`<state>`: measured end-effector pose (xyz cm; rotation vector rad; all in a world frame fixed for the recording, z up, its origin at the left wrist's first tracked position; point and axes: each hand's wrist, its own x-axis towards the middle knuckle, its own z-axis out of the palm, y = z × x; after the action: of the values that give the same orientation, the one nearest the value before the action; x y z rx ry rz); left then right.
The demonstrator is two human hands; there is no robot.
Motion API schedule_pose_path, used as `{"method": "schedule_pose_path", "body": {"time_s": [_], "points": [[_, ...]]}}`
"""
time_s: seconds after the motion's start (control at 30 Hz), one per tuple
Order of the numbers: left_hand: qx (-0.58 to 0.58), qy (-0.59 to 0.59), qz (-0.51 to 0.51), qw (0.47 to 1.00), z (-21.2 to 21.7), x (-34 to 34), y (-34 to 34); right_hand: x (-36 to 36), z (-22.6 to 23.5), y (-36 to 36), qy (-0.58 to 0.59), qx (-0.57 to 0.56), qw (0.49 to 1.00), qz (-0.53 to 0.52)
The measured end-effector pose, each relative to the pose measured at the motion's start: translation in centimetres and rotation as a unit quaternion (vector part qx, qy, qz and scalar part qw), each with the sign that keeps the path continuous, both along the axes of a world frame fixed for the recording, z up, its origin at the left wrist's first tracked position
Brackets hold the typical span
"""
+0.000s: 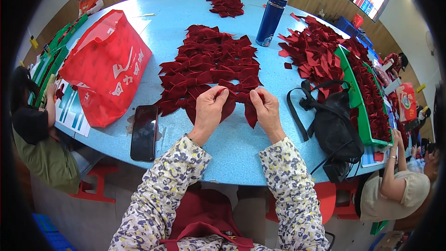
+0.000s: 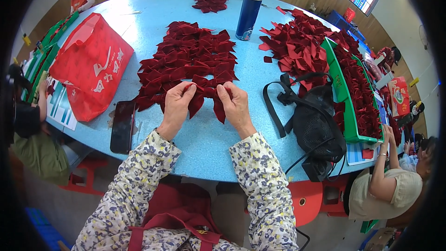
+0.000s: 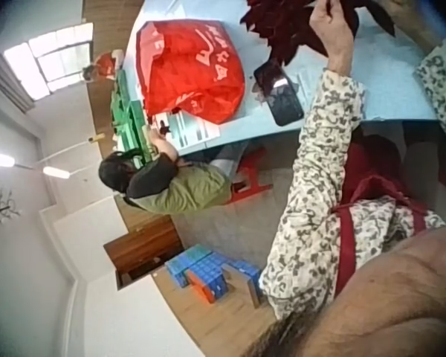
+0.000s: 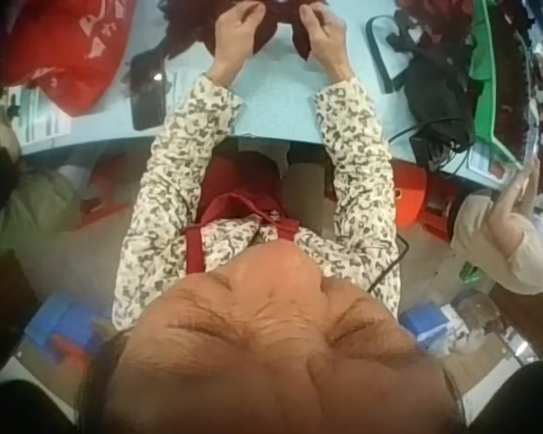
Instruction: Sorting and stacking small red fabric petal-like pieces on a table.
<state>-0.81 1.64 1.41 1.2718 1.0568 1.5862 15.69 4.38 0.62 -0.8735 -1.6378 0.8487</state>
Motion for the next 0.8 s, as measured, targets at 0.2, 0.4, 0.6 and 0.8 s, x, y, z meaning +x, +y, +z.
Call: {"method": "schedule_pose_path", "body": {"time_s": [0.2, 0.4, 0.6, 0.8], "points": [[-0.005, -0.009, 0.011, 1.000, -0.8, -0.1, 0.2, -0.2, -0.3, 0.0, -0.002, 0.011, 1.000, 0.002], [-0.012, -0.047, 0.006, 0.999, -1.2, 0.1, 0.4, -0.4, -0.3, 0.0, -0.006, 0.022, 1.000, 0.000], [-0.010, -0.031, 0.023, 0.999, -1.5, -0.1, 0.4, -0.6, -0.3, -0.2, -0.002, 0.028, 1.000, -0.006], [-0.016, -0.045, 0.027, 0.998, -1.3, 0.1, 0.3, -0.6, -0.2, -0.2, -0.003, 0.024, 1.000, -0.008]]}}
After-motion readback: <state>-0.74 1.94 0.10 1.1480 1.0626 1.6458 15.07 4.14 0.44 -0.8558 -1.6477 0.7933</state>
